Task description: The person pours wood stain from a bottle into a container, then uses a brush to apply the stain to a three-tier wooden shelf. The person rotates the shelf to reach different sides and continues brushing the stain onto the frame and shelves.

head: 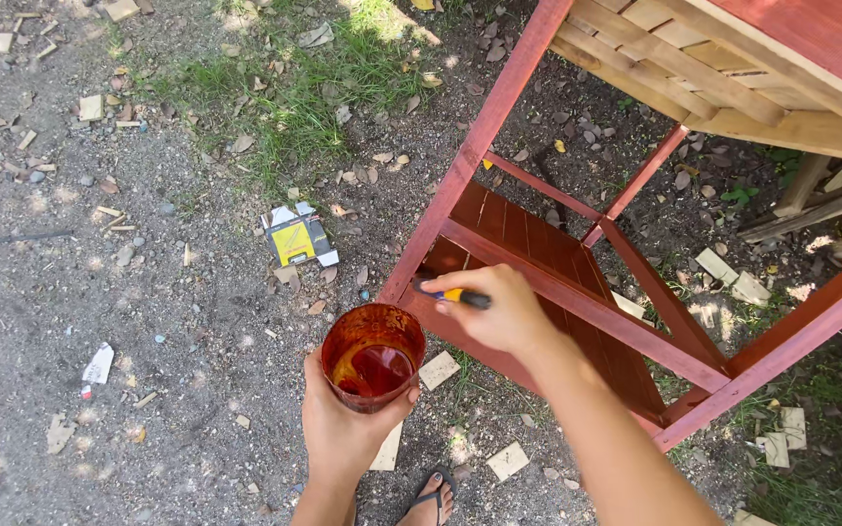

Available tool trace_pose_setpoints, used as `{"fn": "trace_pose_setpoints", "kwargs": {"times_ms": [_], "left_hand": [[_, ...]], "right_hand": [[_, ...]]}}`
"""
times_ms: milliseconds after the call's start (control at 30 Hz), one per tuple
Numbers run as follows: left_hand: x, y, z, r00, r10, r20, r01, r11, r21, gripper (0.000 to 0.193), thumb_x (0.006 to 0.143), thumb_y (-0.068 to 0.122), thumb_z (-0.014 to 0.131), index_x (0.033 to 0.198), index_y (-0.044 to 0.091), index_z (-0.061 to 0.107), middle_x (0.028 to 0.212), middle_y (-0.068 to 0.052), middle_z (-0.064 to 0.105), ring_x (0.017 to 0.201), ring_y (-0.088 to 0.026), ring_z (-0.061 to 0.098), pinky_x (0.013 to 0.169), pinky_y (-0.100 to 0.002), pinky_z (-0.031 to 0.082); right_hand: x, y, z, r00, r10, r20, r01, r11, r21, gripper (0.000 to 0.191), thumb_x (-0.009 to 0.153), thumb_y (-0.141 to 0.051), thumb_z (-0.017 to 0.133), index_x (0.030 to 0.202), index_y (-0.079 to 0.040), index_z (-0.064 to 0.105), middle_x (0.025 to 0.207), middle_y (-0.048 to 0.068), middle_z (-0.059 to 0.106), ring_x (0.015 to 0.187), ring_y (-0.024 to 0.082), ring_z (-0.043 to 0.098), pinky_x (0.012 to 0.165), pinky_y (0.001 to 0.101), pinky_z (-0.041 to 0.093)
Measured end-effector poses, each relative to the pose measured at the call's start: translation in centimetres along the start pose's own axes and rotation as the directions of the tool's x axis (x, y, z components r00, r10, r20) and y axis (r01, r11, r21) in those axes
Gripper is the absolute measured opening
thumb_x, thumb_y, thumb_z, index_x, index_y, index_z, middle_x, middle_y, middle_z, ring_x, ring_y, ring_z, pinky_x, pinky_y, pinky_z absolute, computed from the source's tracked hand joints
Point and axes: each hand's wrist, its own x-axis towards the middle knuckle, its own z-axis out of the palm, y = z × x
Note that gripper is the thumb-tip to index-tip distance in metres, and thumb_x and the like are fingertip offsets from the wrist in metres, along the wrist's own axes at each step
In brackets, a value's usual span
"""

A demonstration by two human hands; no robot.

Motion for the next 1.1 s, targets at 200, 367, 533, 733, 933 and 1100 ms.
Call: {"fn": "trace_pose_setpoints", "kwargs": {"times_ms": [200,367,533,733,933,1100], "left_hand": [[0.2,-0.9,-1.1,0.998,-0.055,-0.022,0.054,0.998,-0.037,0.104,0.047,0.026,0.098,0.133,0.0,0.046,0.119,-0.016,0.072,0.112,-0.027,0.073,0.092,-0.038,0.059],[0.3,-1.1,-1.7,0.998,-0.057,-0.017,0.057,0.998,-0.016,0.104,0.047,0.027,0.099,0.132,0.0,0.047,0.118,-0.016,0.073,0.112,-0.026,0.074,0.094,-0.037,0.059],[0.6,-1.2,-2.0,0.997,-0.077,-0.031,0.078,0.997,0.008,0.103,0.046,0.026,0.098,0.132,0.0,0.047,0.117,-0.015,0.073,0.111,-0.026,0.075,0.093,-0.037,0.059],[1.0,-1.2,-2.0,0.999,-0.034,-0.005,0.034,0.999,-0.033,0.102,0.046,0.024,0.098,0.13,0.0,0.047,0.117,-0.016,0.073,0.111,-0.027,0.074,0.094,-0.037,0.059],[0.8,-0.3,-1.9,1.0,-0.019,0.005,0.019,1.0,0.01,0.101,0.045,0.025,0.099,0.129,0.001,0.048,0.116,-0.016,0.073,0.111,-0.027,0.074,0.093,-0.037,0.059],[0.6,-0.2,-1.4,0.998,-0.061,0.025,0.06,0.997,0.054,0.098,0.045,0.025,0.098,0.127,0.002,0.05,0.113,-0.015,0.075,0.107,-0.025,0.076,0.091,-0.037,0.06]], "right_hand": [[-1.0,2.1,-1.9,0.995,-0.025,-0.096,0.049,0.965,0.258,0.031,0.081,-0.005,0.081,0.111,-0.013,0.08,0.104,0.002,0.082,0.088,0.006,0.073,0.08,0.0247,0.058],[-0.2,0.8,4.6,0.82,0.124,-0.559,0.15,0.895,0.419,0.029,0.088,-0.007,0.078,0.117,-0.006,0.077,0.107,0.006,0.08,0.089,0.007,0.07,0.081,0.023,0.057],[-0.1,-0.3,9.5,0.691,0.49,-0.532,0.061,0.693,0.718,0.033,0.09,-0.009,0.076,0.123,-0.007,0.074,0.105,0.01,0.076,0.08,0.011,0.068,0.073,0.0263,0.058],[-1.0,2.8,5.7,0.87,-0.318,-0.376,0.324,0.945,-0.047,0.035,0.081,-0.003,0.079,0.115,-0.01,0.078,0.119,0.02,0.076,0.115,0.025,0.072,0.094,0.0322,0.058],[-0.4,3.3,6.9,0.838,0.244,-0.488,0.117,0.793,0.598,0.033,0.089,-0.01,0.078,0.123,-0.008,0.076,0.113,0.011,0.075,0.099,0.019,0.07,0.086,0.0314,0.06],[-0.1,1.5,9.8,0.659,0.667,-0.346,0.168,0.319,0.933,0.039,0.087,-0.013,0.075,0.125,-0.009,0.071,0.107,0.001,0.074,0.09,0.01,0.07,0.078,0.0311,0.062]]}}
